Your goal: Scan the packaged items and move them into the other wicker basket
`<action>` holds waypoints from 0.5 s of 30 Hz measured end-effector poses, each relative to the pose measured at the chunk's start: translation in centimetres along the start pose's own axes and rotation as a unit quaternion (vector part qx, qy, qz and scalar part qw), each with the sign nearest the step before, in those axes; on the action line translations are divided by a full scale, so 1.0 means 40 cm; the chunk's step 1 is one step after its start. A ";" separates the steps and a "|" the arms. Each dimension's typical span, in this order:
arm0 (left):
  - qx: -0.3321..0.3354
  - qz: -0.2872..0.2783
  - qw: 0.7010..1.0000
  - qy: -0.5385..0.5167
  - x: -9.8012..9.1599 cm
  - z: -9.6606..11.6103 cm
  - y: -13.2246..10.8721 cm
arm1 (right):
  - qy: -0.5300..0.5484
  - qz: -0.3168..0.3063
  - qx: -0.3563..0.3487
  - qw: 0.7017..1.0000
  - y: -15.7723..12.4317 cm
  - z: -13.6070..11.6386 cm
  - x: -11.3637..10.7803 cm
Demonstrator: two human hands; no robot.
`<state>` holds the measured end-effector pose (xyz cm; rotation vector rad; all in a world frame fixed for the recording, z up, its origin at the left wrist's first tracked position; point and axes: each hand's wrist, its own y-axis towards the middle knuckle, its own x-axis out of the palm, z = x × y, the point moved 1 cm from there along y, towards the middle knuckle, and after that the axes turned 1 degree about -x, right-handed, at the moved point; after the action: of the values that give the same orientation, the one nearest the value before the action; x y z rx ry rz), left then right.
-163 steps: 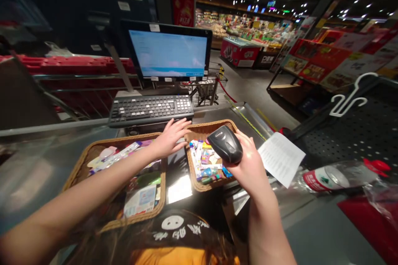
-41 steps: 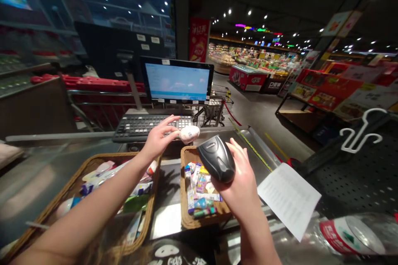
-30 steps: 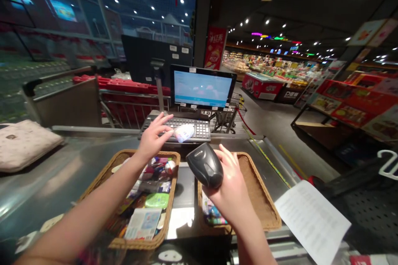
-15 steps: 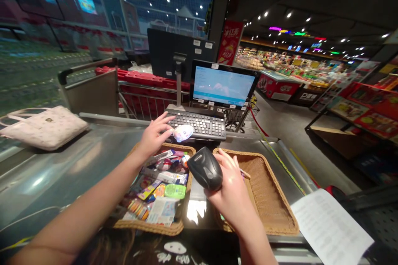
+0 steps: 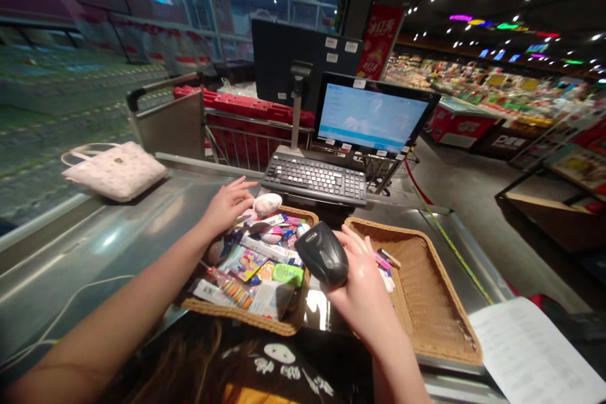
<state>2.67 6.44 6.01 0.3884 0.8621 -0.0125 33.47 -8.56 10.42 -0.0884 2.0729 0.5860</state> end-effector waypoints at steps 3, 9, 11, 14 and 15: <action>-0.038 -0.016 0.999 0.032 0.000 -0.051 -0.013 | 0.004 -0.010 -0.003 1.000 0.004 -0.005 0.012; -0.099 -0.050 0.988 0.106 0.026 -0.163 -0.028 | 0.017 -0.025 -0.013 0.999 0.014 -0.014 0.025; -0.105 -0.055 0.987 0.112 0.038 -0.187 -0.033 | 0.018 -0.024 -0.015 0.999 0.016 -0.016 0.028; -0.119 -0.040 0.984 0.127 0.050 -0.204 -0.038 | 0.019 -0.024 -0.015 0.999 0.017 -0.019 0.033; -0.122 -0.031 0.983 0.135 0.052 -0.205 -0.038 | 0.018 -0.024 -0.014 0.999 0.017 -0.019 0.035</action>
<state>-2.24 8.09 -0.83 0.1334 1.1310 0.0888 31.91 -8.07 9.88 -0.1662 2.0925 0.5891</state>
